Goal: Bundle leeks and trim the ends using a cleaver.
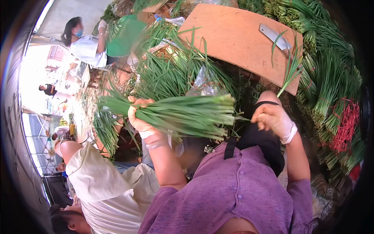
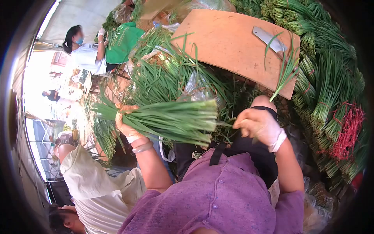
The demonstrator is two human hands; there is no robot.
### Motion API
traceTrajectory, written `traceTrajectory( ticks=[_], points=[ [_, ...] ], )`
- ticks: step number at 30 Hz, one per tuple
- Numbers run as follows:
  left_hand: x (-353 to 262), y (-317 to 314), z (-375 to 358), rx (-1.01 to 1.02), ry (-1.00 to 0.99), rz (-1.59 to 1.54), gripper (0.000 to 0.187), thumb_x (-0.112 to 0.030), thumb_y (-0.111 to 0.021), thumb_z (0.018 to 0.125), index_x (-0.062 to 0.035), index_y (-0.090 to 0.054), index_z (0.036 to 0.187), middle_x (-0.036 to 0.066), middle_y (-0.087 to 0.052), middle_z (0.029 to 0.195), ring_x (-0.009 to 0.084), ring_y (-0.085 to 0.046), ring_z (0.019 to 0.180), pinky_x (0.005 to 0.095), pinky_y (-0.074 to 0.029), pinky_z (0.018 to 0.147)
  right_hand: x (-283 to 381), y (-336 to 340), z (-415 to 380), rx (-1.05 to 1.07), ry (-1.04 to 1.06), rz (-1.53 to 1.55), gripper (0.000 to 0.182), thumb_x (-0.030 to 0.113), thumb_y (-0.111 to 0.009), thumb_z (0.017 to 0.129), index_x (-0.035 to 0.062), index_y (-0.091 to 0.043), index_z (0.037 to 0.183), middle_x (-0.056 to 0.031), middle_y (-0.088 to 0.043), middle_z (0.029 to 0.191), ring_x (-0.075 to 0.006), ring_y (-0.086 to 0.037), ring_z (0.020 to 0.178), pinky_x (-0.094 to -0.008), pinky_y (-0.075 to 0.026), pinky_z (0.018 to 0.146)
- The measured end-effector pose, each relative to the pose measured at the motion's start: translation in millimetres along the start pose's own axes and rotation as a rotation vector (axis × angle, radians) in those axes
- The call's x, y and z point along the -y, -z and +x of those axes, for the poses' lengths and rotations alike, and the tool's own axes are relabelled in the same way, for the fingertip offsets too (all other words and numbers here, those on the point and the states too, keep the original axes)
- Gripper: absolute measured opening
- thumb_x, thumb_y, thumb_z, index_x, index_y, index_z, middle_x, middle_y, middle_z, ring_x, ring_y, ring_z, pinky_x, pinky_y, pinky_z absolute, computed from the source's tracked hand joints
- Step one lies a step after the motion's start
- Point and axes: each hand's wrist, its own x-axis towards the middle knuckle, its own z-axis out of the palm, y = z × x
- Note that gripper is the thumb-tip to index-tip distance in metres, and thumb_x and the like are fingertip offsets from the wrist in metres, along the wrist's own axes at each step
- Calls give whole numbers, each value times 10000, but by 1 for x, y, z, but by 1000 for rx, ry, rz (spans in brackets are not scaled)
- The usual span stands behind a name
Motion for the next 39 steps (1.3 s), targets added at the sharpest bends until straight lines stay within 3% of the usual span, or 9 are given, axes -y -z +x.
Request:
traceTrajectory(
  ticks=[7,12,16,21,24,25,27,35,39],
  points=[
    [4,13,6,-239,51,38,179,-241,-604,784,-75,-579,845,36,-580,768,250,-554,796,390,-465,828,-50,-33,22,55,238,-81,240,163,-554,880,0,-619,1045,-51,-638,947,-100,-553,823,-256,-465,763],
    [20,20,10,-295,3,25,166,-220,-554,825,-62,-581,782,52,-593,779,254,-561,808,392,-459,846,-48,-93,22,480,-94,440,461,383,-538,893,21,-559,1179,1,-616,906,-52,-494,763,-182,-379,633],
    [25,21,8,-284,4,-24,177,-229,-549,824,-62,-586,781,55,-611,782,255,-569,803,392,-468,826,-42,-104,12,448,57,425,368,339,-522,912,14,-633,778,-44,-645,783,-52,-397,546,-210,-345,498],
    [25,27,10,-372,30,-64,184,-246,-545,819,-73,-589,776,49,-620,773,242,-577,780,393,-488,781,38,-32,-45,972,229,201,281,193,-528,892,-24,-645,756,-101,-664,772,-106,-518,568,-252,-419,523],
    [27,11,6,-524,51,-119,193,-260,-551,810,-81,-592,751,41,-609,738,224,-569,761,379,-491,748,27,-17,-51,445,306,338,324,189,-514,892,-23,-622,672,-154,-663,776,-160,-562,570,-278,-449,529],
    [26,8,4,-597,43,-140,199,-266,-552,812,-85,-601,745,35,-613,738,215,-571,756,376,-490,732,16,-13,-43,527,359,389,344,207,-497,909,-20,-616,679,-168,-661,778,-167,-572,582,-283,-458,545],
    [27,33,8,-467,81,-161,197,-263,-542,830,-80,-614,805,40,-635,796,222,-592,767,383,-502,731,15,-14,-4,-117,379,58,292,206,-471,923,-12,-659,872,-57,-620,741,-103,-535,640,-228,-425,588],
    [31,27,-3,-240,124,-114,184,-227,-566,830,-51,-609,862,50,-625,846,226,-583,817,364,-483,801,4,-33,66,-65,376,196,458,102,-612,802,16,-513,1241,-70,-536,1181,-156,-486,1105,-284,-406,924],
    [33,19,-3,-241,101,-95,141,-201,-580,822,-60,-580,822,40,-597,823,213,-564,819,363,-463,836,11,-54,69,-37,365,274,214,101,-638,791,-3,-620,976,9,-562,859,-95,-521,817,-248,-429,788]
  ],
)
